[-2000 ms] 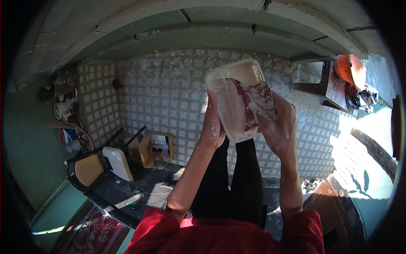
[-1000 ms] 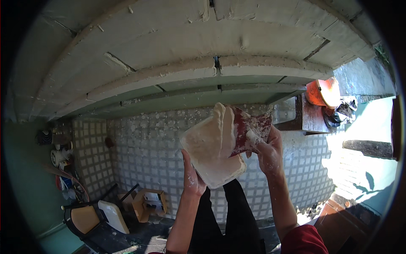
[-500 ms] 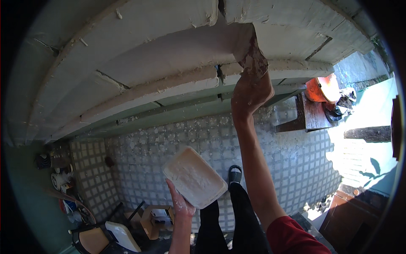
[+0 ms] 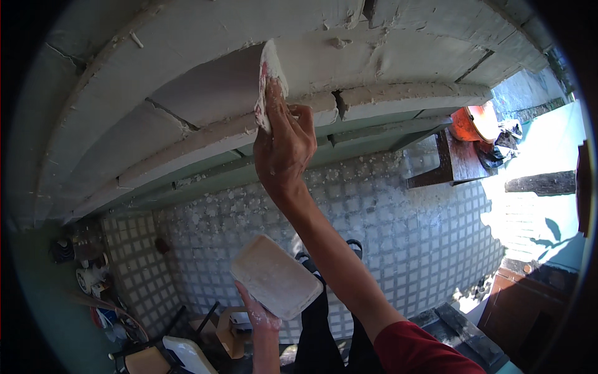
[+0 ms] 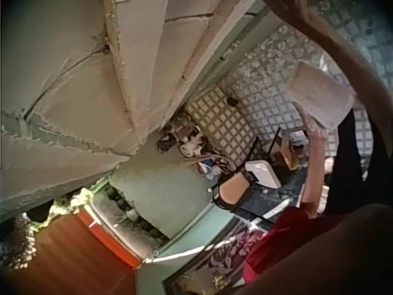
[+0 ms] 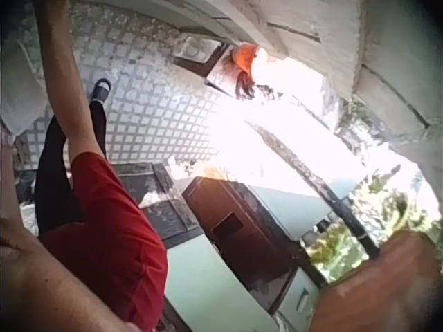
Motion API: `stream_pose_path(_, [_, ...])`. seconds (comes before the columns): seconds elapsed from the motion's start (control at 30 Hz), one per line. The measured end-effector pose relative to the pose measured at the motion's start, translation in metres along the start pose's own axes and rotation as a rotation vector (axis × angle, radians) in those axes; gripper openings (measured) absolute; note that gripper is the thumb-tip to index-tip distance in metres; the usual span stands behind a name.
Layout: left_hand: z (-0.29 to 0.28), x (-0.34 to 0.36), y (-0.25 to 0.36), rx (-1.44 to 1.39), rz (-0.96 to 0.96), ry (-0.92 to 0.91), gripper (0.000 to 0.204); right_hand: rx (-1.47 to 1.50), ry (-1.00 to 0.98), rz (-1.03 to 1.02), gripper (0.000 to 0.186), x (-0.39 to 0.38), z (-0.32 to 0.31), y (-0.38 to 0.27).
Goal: Applying plaster to gaps in a wall structure using a putty knife.
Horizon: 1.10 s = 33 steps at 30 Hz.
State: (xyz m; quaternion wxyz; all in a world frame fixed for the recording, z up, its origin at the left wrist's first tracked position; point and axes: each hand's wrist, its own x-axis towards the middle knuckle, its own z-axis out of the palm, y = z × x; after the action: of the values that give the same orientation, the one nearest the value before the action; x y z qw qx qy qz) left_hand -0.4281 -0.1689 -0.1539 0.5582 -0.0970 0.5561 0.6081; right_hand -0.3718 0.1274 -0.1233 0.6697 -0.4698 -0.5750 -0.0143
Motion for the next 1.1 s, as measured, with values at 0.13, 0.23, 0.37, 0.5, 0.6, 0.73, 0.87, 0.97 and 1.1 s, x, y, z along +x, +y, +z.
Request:
stream_pose_path(0.13, [-0.006, 0.001, 0.004, -0.016, 0.014, -0.008, 0.079, 0.006, 0.023, 0.234, 0.045, 0.012, -0.05, 0.016])
stream_pose_path(0.23, [0.0, -0.003, 0.003, -0.02, -0.004, -0.006, 0.079, -0.11, 0.179, 0.306, 0.04, 0.042, -0.071, 0.05])
stream_pose_path(0.37, [-0.002, -0.006, -0.002, -0.028, -0.032, -0.022, 0.08, -0.166, 0.164, 0.221, 0.043, 0.061, -0.057, 0.053])
stream_pose_path(0.5, [-0.008, -0.004, -0.007, -0.029, -0.03, -0.029, 0.079, -0.096, 0.183, 0.023, 0.048, 0.042, -0.006, 0.034])
stream_pose_path(0.6, [-0.005, -0.007, -0.004, -0.012, -0.028, -0.015, 0.079, -0.036, 0.088, 0.001, 0.048, 0.019, 0.003, 0.013])
stream_pose_path(0.73, [-0.008, -0.008, -0.001, -0.02, 0.004, -0.03, 0.079, 0.042, 0.095, 0.038, 0.041, 0.019, -0.029, 0.019])
stream_pose_path(0.87, [-0.009, -0.01, 0.0, -0.036, 0.003, -0.016, 0.078, -0.072, 0.157, 0.284, 0.043, 0.043, -0.062, 0.05])
stream_pose_path(0.97, [-0.011, -0.01, -0.003, -0.042, 0.0, -0.015, 0.078, -0.115, 0.144, 0.247, 0.043, 0.051, -0.048, 0.048])
stream_pose_path(1.1, [-0.012, -0.011, -0.004, -0.026, -0.01, -0.025, 0.078, -0.049, 0.153, 0.025, 0.046, 0.031, -0.009, 0.03])
